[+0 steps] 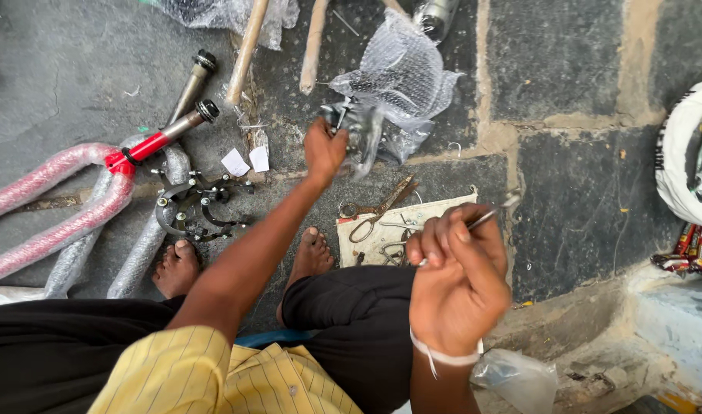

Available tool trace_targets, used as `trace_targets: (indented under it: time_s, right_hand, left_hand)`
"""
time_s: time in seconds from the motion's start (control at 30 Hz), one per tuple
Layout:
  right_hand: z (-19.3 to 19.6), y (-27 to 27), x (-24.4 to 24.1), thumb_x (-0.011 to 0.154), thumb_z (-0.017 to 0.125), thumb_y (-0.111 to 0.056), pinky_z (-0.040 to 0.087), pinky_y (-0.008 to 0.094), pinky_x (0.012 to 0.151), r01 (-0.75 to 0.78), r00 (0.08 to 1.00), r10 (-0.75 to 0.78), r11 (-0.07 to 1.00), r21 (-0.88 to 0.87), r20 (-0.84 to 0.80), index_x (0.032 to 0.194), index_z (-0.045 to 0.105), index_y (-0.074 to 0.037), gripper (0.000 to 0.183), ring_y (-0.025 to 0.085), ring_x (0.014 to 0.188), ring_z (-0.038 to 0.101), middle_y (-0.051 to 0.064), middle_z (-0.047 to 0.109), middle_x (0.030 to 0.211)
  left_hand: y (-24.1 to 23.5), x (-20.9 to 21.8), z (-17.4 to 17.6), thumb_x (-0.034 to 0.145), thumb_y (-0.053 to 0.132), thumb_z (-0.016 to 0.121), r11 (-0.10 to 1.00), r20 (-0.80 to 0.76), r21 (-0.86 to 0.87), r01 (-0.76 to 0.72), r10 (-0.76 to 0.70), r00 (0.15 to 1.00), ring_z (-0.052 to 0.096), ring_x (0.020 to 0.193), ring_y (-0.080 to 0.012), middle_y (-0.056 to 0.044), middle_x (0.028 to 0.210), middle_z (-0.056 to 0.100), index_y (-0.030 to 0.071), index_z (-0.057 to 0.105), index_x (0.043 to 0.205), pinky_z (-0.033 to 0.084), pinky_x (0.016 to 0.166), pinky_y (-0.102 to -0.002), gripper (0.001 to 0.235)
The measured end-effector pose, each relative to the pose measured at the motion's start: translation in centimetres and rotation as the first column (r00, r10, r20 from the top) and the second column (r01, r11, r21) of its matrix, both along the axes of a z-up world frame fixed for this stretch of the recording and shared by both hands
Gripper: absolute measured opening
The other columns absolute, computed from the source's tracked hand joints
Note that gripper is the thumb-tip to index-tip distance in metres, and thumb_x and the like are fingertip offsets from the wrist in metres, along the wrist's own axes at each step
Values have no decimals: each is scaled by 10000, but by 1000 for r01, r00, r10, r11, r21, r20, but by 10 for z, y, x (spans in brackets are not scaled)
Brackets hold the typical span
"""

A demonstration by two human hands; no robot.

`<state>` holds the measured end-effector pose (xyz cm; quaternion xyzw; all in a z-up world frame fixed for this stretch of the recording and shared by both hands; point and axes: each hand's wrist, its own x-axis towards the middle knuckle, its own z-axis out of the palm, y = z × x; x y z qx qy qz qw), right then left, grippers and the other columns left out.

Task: The person sits on the ground and assembles a bicycle brake caliper. They use a wrench to tighten bolts and screws on the caliper, handling various small metal components and tools.

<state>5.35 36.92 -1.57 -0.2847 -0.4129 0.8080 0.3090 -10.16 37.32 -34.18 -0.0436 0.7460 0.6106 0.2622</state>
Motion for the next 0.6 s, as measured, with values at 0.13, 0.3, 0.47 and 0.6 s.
trace_targets:
  time_s: [0.13,0.3,0.47,0.6]
  right_hand:
    - [-13,-1,-7,939,735,-102,235,257,475,-108,906,-109,876,471,409,1205,628,38,320,62,536,335,-8,548,706]
    - [-34,-1,-26,958,721,-252,343,274,461,-379,846,-205,419,825,493,1237,572,65,447,34,546,480,-3,564,603]
    - [-47,-10,-21,1042,681,-302,300,290,514,-440,846,-101,422,793,523,864,672,5,354,69,567,389,14,474,578]
    - [-26,-11,-9,1052,648,-313,321,241,541,-531,847,267,474,703,460,891,687,-22,335,26,633,443,-49,550,700]
  left_hand:
    - [-34,38,89,960,56,656,1000,-463,10,15,-9,886,500,762,-309,-166,835,491,-31,480,908,423,701,-472,204]
    - [-90,81,185,815,-75,631,962,-750,168,215,-16,661,536,929,-369,-205,1059,495,-23,516,1158,459,774,-462,366]
    - [-154,102,234,835,-11,723,946,-849,27,323,-149,508,547,1066,-392,-189,1187,537,22,522,1133,482,884,-472,361]
    - [-246,99,266,908,257,801,985,-875,-59,162,-129,466,639,1045,-295,-79,1216,600,105,603,1140,520,903,-439,341]
